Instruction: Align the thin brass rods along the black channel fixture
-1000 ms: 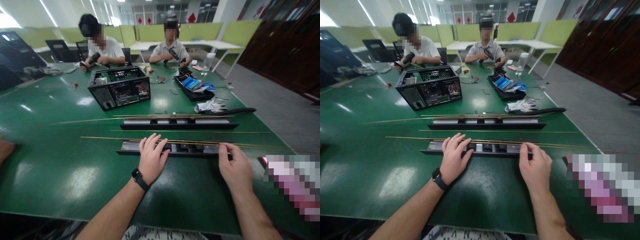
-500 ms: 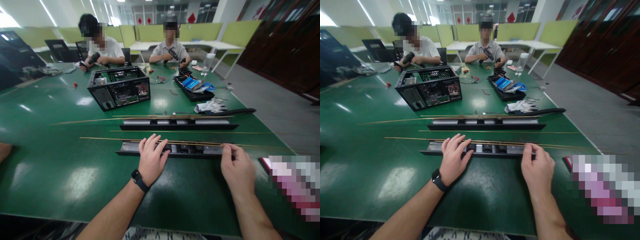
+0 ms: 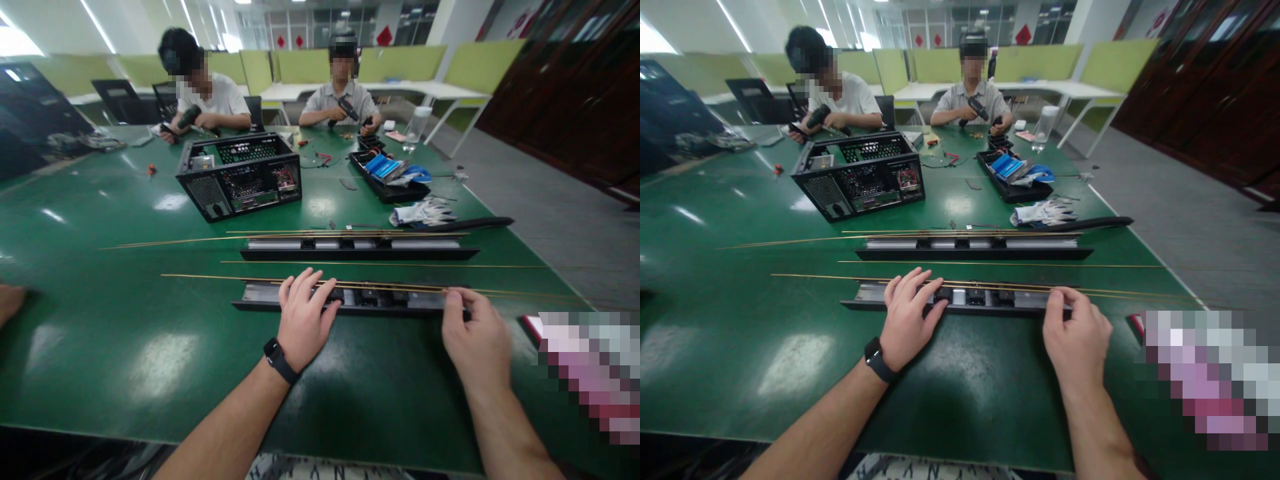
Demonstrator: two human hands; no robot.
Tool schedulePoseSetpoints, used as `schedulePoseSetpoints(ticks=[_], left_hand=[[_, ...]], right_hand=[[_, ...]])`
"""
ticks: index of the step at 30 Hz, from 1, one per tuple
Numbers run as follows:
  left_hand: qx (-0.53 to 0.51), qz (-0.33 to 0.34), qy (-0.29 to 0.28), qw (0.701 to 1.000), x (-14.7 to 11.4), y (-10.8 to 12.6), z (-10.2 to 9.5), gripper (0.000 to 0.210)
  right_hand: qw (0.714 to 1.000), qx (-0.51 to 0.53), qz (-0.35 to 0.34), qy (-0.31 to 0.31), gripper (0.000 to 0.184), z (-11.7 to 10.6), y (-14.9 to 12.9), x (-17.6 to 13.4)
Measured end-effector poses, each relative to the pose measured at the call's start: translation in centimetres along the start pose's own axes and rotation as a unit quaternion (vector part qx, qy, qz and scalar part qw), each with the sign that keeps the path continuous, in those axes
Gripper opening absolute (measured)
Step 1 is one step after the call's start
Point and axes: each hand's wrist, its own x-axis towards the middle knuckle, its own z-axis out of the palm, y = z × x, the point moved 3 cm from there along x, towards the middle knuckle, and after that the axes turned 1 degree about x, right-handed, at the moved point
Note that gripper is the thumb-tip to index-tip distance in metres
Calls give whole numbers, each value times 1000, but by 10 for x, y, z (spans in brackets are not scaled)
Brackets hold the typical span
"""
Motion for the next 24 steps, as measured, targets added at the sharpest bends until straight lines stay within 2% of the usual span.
schedulePoseSetpoints(ticks=[3,9,16,18,22,24], left_hand=[[-1,2,3,1000,0,0,0,34],[-3,1,4,1000,0,0,0,33],[-6,0,4,1000,0,0,0,33],[-6,-1,3,1000,0,0,0,33],[-6,-1,2,1000,0,0,0,34],[-4,-2,2,1000,0,0,0,34]], right_hand=[[1000,-1,11,4,47,0,4,1],[1000,10,-14,7,46,-2,-1,-1],[987,77,-132,-44,39,4,-21,-12],[990,77,-108,-39,42,3,-18,-11],[998,50,-10,-21,48,0,-6,-7],[999,45,-5,-23,48,0,-6,-6]])
